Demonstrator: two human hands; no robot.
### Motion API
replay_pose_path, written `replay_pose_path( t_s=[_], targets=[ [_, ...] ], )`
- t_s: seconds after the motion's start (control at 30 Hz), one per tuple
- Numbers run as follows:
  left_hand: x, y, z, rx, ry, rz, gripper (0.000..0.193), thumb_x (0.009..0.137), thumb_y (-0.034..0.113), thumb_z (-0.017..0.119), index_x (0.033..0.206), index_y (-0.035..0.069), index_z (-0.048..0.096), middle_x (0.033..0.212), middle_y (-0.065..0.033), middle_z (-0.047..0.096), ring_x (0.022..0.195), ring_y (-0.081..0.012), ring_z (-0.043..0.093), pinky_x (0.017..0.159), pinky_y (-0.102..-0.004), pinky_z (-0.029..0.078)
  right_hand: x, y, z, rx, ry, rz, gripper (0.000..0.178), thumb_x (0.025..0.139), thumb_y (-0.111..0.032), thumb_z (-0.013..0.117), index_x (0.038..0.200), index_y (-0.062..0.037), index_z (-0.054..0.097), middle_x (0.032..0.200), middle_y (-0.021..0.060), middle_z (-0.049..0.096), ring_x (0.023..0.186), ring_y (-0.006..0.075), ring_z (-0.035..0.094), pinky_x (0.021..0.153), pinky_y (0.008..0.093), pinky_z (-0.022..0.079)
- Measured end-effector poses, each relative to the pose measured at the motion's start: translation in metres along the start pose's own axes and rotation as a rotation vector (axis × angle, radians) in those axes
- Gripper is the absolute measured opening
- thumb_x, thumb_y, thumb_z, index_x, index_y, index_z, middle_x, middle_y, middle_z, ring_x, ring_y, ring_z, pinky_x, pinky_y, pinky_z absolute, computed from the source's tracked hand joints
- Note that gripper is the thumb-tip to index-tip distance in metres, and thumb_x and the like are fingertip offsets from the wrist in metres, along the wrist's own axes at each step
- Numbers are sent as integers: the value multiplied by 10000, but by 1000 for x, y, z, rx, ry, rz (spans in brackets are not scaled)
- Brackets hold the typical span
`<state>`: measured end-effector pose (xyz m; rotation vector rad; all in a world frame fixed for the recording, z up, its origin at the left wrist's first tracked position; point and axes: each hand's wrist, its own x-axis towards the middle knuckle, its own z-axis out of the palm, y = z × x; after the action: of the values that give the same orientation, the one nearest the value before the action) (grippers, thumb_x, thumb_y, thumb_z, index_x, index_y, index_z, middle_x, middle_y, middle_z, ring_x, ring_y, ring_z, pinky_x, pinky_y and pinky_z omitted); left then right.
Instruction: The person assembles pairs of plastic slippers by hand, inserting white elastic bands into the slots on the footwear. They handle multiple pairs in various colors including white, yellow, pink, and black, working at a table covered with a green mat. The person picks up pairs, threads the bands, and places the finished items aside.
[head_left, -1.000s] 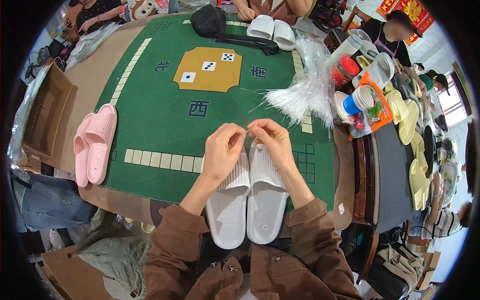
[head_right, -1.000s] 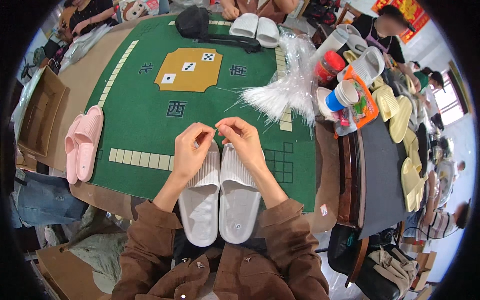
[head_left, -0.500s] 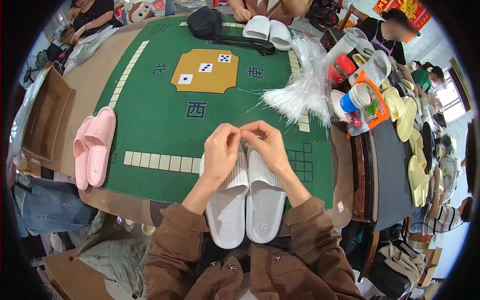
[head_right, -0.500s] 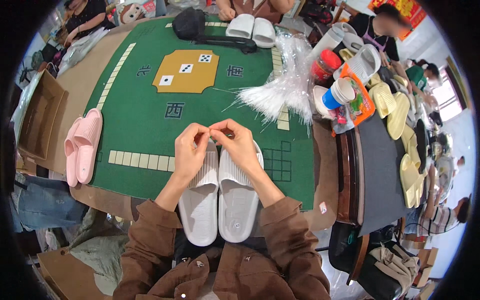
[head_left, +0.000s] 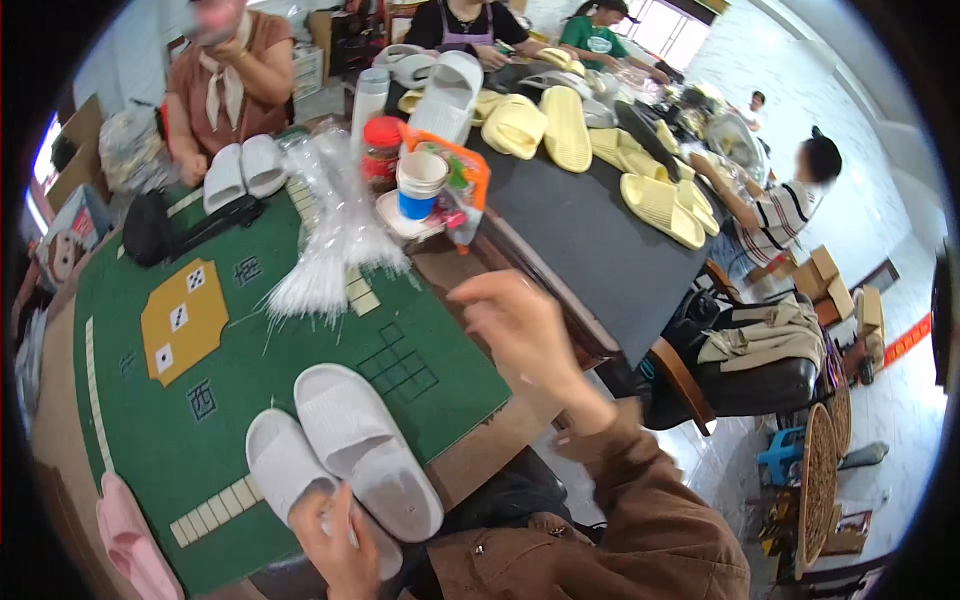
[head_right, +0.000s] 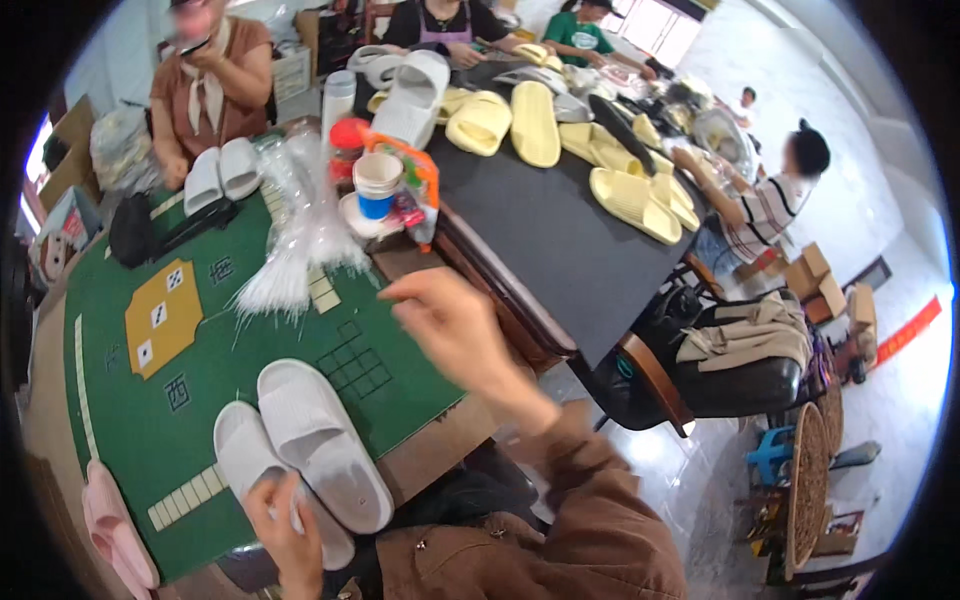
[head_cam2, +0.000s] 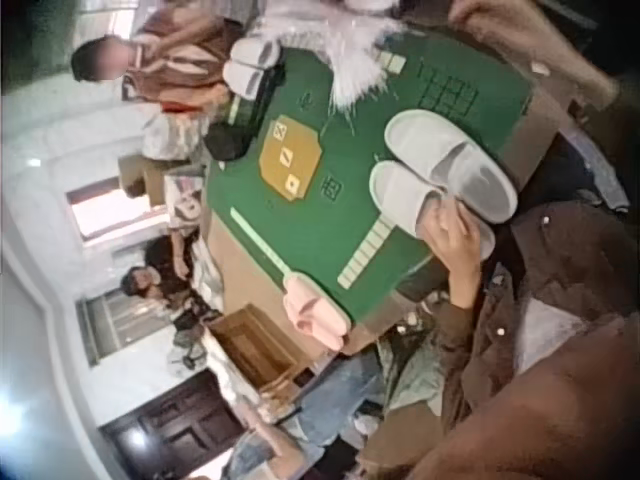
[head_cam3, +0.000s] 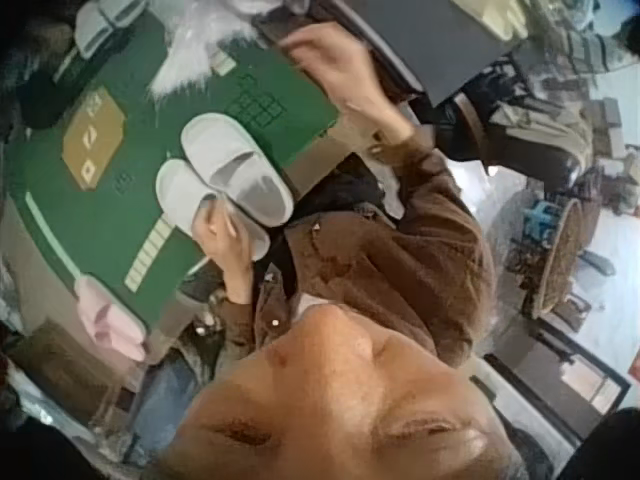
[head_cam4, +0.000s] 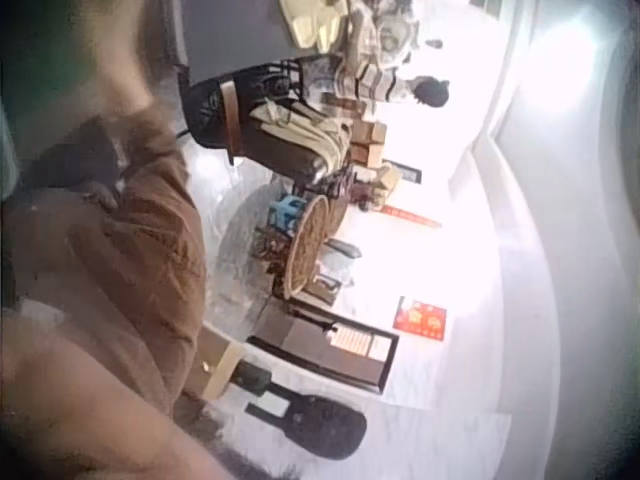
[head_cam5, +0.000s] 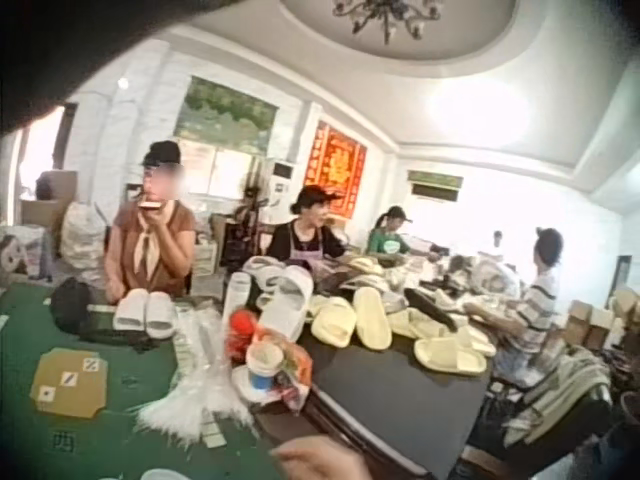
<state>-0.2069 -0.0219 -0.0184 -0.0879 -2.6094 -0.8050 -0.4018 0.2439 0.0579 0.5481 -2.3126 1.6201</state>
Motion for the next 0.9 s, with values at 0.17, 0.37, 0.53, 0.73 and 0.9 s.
replay_pose_path(
  t_s=[0.17, 0.37, 0.53, 0.73, 0.9],
  targets=[
    [-18, 4, 10, 220, -152, -20, 428, 960, 306, 591, 1328, 87, 586, 1274, -284, 445, 1124, -436, 453, 969, -546, 358, 13, 109, -203, -424, 475, 114, 223, 907, -69, 617, 1121, -39, 675, 1070, 103, 651, 956, 190, 626, 838, 310, 496],
    [3, 10, 32, 395, -227, -88, 500, 937, 329, 606, 1352, 58, 536, 1047, -254, 456, 963, -423, 457, 881, -529, 369, 33, 257, -360, -810, 786, 328, 635, 900, -299, 624, 1390, 57, 433, 1339, 288, 514, 1281, 386, 475, 1071, 417, 373],
    [9, 2, 46, 477, -109, -87, 445, 924, 296, 623, 1230, -19, 549, 917, -221, 447, 910, -410, 453, 826, -518, 380, 61, 270, -377, -917, 607, 375, 465, 910, -321, 612, 1251, -7, 575, 1146, 199, 658, 1081, 330, 613, 939, 384, 455],
    [-1, -40, 7, 357, -52, -114, 361, 911, 189, 608, 1167, -65, 611, 885, -258, 546, 816, -430, 498, 752, -509, 403, 22, 192, -328, -594, 229, 390, 326, 891, -287, 657, 965, 30, 643, 898, 145, 681, 828, 184, 637, 726, 339, 485],
    [-38, -119, -67, 491, -30, -328, 272, 915, 143, 561, 1127, -5, 647, 947, -267, 575, 908, -445, 545, 794, -498, 449, -27, 71, -194, -500, 49, 367, 297, 873, -220, 701, 943, 59, 631, 787, 131, 673, 736, 153, 624, 706, 308, 500]
  ],
)
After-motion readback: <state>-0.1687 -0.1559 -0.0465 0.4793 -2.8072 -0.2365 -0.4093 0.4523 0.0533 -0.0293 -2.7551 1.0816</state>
